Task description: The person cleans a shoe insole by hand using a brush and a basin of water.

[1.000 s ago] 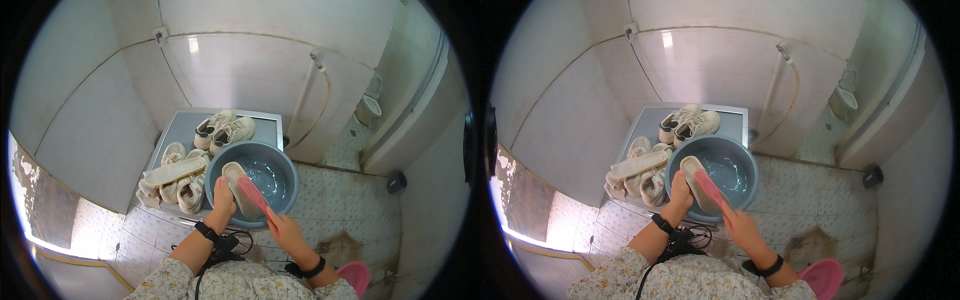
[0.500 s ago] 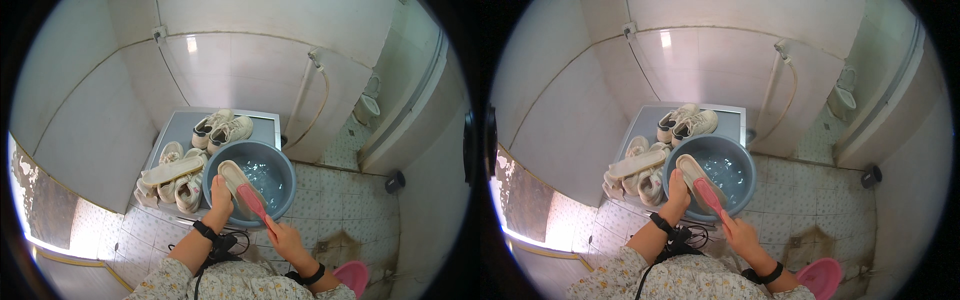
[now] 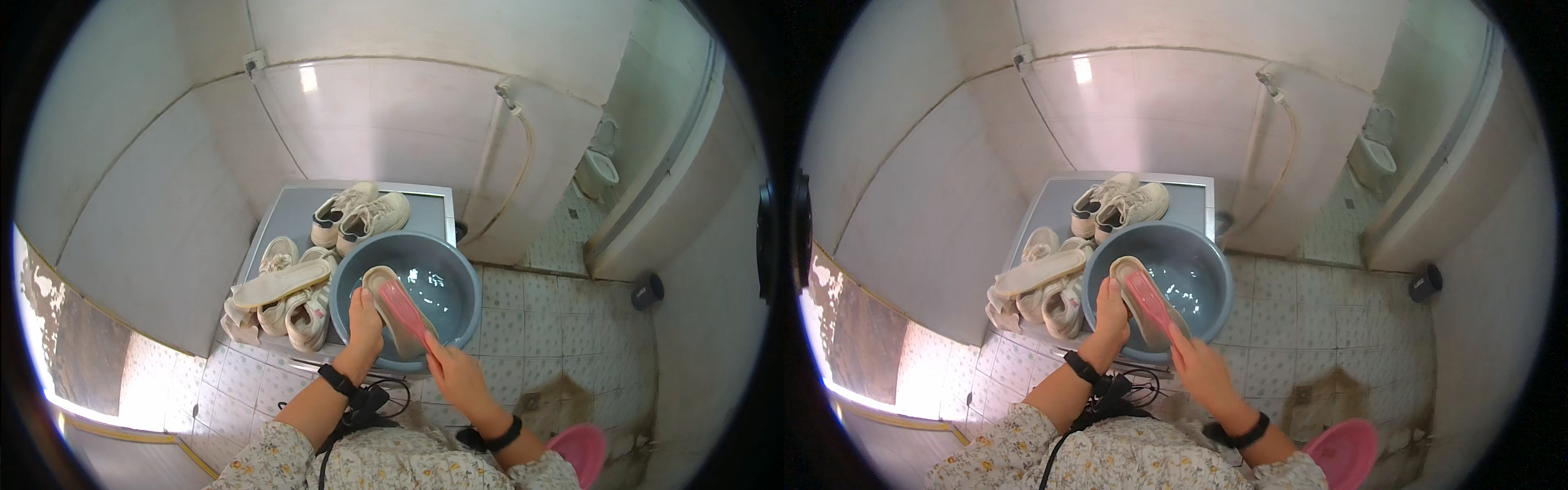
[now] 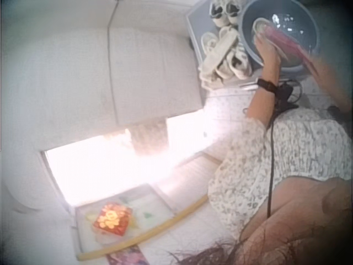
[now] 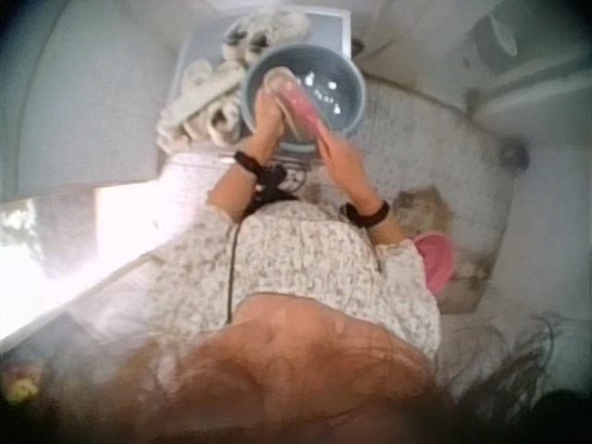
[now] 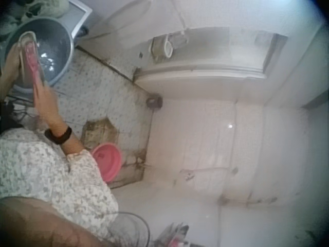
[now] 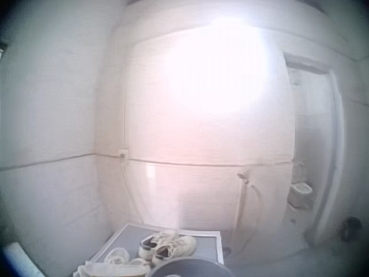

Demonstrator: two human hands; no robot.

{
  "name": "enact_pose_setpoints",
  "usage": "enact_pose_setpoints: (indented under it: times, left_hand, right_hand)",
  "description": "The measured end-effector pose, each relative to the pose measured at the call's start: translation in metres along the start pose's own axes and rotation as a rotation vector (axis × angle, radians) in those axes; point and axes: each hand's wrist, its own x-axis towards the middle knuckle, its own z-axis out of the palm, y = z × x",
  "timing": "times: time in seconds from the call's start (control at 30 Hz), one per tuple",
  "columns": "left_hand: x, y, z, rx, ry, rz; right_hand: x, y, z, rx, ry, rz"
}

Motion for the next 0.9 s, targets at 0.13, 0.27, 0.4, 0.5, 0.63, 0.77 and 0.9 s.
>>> enact_pose_setpoints:
  times: [0.13,0.27,0.4,0.5,0.63,0.77,0.9]
  left_hand:
    - [-0.008,0.012,0.005,0.14,-0.013,0.053]
    - [0.002,0.01,-0.003,-0.039,0.054,-0.103]
    - [-0.001,0.016,0.004,-0.172,0.099,-0.15]
    - [0.009,0.014,-0.006,-0.063,0.098,-0.147]
    - [0.018,0.022,-0.011,-0.096,0.083,-0.147]
    - [0.016,0.031,-0.008,-0.235,-0.011,-0.265]
    - [0.019,0.034,-0.013,-0.336,-0.031,-0.358]
  right_hand:
    - [0.045,-0.004,0.02,0.065,0.099,-0.016]
    - [-0.006,0.0,0.01,0.003,-0.069,0.037]
    - [-0.028,0.015,-0.012,0.071,-0.025,0.066]
    - [-0.012,0.019,-0.026,0.036,0.062,0.141]
    - [0.019,0.023,-0.033,-0.307,-0.103,0.257]
    - [0.049,0.045,-0.012,-0.381,-0.227,0.199]
    - [0.047,0.042,-0.024,-0.123,-0.064,0.11]
